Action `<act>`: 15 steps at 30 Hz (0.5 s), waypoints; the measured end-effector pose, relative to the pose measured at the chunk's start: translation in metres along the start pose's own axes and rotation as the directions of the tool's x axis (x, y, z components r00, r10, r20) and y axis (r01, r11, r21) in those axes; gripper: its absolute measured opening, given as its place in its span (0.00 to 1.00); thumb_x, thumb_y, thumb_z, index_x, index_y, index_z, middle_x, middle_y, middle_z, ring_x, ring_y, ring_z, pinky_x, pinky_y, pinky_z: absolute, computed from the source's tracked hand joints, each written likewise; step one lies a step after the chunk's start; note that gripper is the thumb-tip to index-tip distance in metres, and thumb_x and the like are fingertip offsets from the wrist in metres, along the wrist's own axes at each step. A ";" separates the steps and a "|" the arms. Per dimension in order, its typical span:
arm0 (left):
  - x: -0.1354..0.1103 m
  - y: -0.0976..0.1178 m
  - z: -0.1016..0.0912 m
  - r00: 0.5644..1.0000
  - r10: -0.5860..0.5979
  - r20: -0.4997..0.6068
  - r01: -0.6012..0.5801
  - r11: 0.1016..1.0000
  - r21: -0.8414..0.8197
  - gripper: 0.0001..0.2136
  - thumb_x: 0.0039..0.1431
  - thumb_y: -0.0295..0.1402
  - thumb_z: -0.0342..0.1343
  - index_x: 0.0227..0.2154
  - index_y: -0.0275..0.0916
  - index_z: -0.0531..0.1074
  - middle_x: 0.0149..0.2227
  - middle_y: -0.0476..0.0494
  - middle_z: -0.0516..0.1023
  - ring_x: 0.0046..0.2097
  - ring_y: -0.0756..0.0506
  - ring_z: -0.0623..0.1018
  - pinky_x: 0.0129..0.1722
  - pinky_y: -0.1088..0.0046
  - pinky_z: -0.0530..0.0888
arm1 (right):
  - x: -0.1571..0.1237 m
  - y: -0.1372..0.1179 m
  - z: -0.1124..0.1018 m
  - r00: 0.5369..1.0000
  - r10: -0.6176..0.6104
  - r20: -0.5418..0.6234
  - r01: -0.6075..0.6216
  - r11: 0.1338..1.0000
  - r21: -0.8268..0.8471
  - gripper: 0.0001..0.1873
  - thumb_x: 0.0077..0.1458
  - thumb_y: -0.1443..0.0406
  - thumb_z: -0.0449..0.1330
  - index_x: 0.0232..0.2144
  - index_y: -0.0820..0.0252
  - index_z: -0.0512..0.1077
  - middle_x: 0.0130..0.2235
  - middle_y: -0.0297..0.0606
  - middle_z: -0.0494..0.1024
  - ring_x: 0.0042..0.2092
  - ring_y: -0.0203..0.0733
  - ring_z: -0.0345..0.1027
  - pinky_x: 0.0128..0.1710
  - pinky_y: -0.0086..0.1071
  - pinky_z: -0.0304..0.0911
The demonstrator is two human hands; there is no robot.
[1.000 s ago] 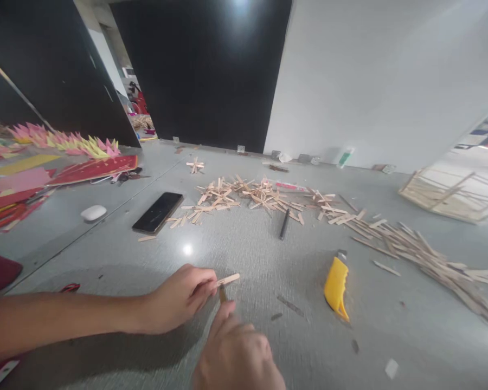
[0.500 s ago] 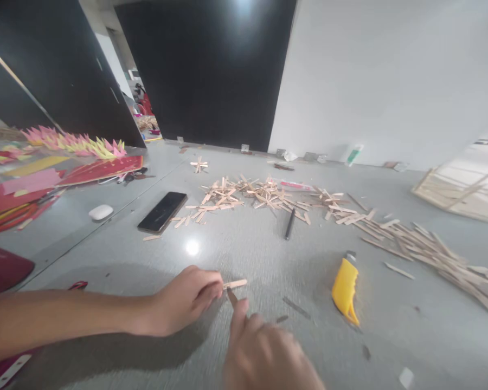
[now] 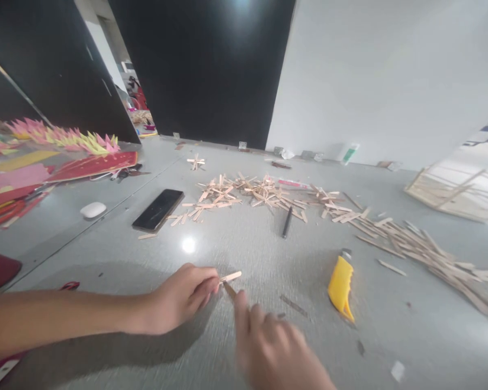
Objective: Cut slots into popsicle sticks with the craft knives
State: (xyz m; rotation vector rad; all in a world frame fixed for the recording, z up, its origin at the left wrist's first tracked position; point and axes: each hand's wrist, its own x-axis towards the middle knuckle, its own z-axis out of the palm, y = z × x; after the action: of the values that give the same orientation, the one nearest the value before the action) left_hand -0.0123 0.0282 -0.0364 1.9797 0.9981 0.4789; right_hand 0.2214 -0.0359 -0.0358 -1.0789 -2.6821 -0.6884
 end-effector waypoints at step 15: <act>0.002 0.000 0.003 0.999 -0.007 -0.047 0.006 0.999 -0.038 0.17 0.73 0.36 0.42 0.25 0.40 0.62 0.20 0.54 0.65 0.23 0.50 0.66 0.27 0.76 0.62 | 0.018 -0.026 -0.009 0.996 0.077 -0.049 -0.078 0.997 -0.020 0.18 0.59 0.76 0.54 0.47 0.66 0.77 0.20 0.31 0.68 0.18 0.32 0.60 0.16 0.26 0.49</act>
State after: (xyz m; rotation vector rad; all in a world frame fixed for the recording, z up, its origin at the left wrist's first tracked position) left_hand -0.0094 0.0279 -0.0380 1.9392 1.0170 0.5387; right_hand 0.1903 -0.0454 -0.0316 -1.1503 -2.5828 -0.7217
